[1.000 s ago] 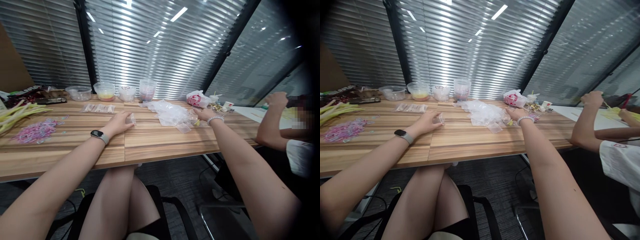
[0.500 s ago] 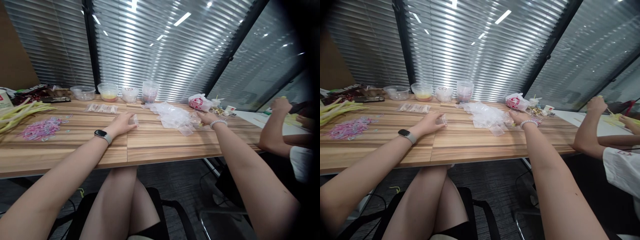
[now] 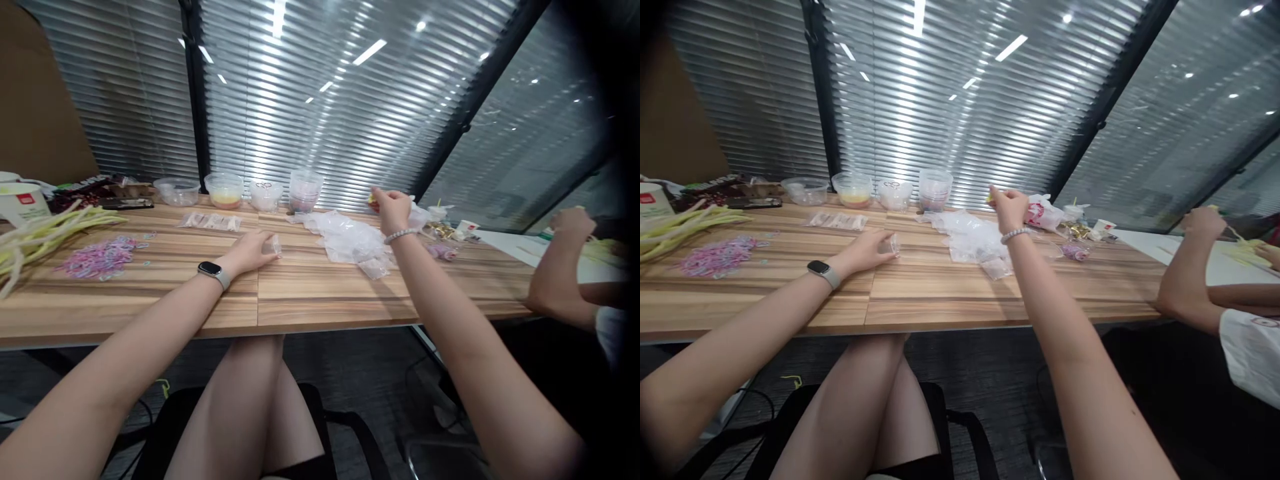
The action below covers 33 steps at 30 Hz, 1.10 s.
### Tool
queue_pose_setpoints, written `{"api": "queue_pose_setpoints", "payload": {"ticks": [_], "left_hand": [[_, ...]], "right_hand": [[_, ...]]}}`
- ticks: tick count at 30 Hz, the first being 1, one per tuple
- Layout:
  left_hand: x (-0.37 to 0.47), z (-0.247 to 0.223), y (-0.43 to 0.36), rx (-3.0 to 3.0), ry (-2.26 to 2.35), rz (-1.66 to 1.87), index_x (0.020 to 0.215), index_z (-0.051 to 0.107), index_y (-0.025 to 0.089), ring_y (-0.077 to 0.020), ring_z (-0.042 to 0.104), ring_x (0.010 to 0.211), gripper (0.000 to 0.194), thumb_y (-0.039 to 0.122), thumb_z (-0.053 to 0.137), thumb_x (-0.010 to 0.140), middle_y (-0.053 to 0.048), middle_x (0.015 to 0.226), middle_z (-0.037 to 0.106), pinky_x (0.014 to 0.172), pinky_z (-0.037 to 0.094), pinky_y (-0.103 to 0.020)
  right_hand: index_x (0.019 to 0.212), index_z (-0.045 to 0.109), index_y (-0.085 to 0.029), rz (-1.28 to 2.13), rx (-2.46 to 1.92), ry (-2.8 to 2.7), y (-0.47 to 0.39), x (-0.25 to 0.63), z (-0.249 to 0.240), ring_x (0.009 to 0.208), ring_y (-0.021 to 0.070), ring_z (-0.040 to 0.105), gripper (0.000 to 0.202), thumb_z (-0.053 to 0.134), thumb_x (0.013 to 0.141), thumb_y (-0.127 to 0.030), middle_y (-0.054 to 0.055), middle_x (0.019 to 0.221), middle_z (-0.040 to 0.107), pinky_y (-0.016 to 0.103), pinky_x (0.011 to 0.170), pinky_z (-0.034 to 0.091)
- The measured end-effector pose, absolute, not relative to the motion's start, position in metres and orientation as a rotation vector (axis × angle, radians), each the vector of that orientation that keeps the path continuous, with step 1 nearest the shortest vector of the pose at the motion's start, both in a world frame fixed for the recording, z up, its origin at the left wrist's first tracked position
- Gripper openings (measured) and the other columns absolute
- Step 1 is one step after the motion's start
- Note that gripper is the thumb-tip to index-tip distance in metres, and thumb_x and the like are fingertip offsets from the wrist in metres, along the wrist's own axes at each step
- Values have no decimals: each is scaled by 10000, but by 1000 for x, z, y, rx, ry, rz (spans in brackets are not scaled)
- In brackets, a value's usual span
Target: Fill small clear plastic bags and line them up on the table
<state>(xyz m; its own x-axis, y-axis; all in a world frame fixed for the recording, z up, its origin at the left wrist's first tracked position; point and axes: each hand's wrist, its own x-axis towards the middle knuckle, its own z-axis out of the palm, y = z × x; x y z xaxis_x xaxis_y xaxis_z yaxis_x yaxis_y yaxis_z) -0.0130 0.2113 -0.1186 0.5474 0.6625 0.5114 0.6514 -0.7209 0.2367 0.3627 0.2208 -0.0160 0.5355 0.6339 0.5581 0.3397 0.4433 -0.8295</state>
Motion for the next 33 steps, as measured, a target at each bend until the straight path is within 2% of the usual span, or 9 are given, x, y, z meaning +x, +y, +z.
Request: {"api": "queue_pose_setpoints", "payload": {"ticks": [3,5,8,12,17,21,25,29,33], "left_hand": [[-14,-117,209,2750,1183,934,1277,546,186,-265,544,1080,619,569,599,793,-88,1182,587,946,433,-368],[-14,-116,210,2744,1207,928,1281,545,191,-265,540,1092,619,554,613,785,-90,1196,580,950,433,-367],[-14,-116,211,2738,1226,898,1293,538,193,-263,536,1106,631,545,626,776,-89,1216,573,959,431,-364],[-11,-119,212,2754,1218,871,1307,526,182,-256,540,1089,643,540,625,782,-92,1197,579,968,425,-369],[-7,-117,209,2761,1187,899,1284,537,163,-256,538,1096,616,521,624,791,-102,1187,582,972,421,-380],[-6,-113,206,2722,1192,1003,1295,508,151,-263,514,1150,622,499,634,795,-106,1241,558,996,409,-385],[-6,-112,205,2679,1250,1140,1343,455,144,-264,482,1196,657,479,637,808,-118,1285,526,1028,385,-395],[-6,-110,202,2634,1286,1163,1399,399,155,-262,463,1220,713,474,644,810,-126,1318,497,1040,377,-402],[-4,-106,198,2638,1213,1211,1365,426,166,-238,469,1214,660,416,668,804,-104,1302,508,1038,385,-369]], "right_hand": [[705,470,-163,729,-881,-964,238,292,-33,703,136,633,332,757,687,-330,36,720,601,276,690,547],[748,454,-173,978,-757,-975,243,254,-48,764,128,644,336,763,674,-282,8,750,606,283,782,558],[847,512,-180,1184,-689,-1050,241,219,-71,847,142,649,338,782,662,-263,8,831,626,324,873,546],[909,583,-158,1368,-680,-1151,229,210,-93,880,154,636,356,808,647,-243,48,908,636,357,911,524],[891,614,-161,1352,-719,-1209,221,219,-106,858,122,608,330,806,651,-281,26,873,616,335,917,495],[900,610,-178,1257,-764,-1194,216,217,-106,974,153,591,339,790,662,-339,38,971,624,356,892,498],[868,595,-162,1244,-766,-1221,206,209,-102,1018,193,594,350,803,644,-332,61,1001,632,382,893,505],[861,573,-160,1294,-642,-1209,199,203,-99,1013,192,597,321,792,673,-300,62,1016,629,393,919,500],[865,574,-170,1308,-641,-1173,200,198,-101,971,176,603,332,799,658,-299,39,975,632,382,915,498]]}}
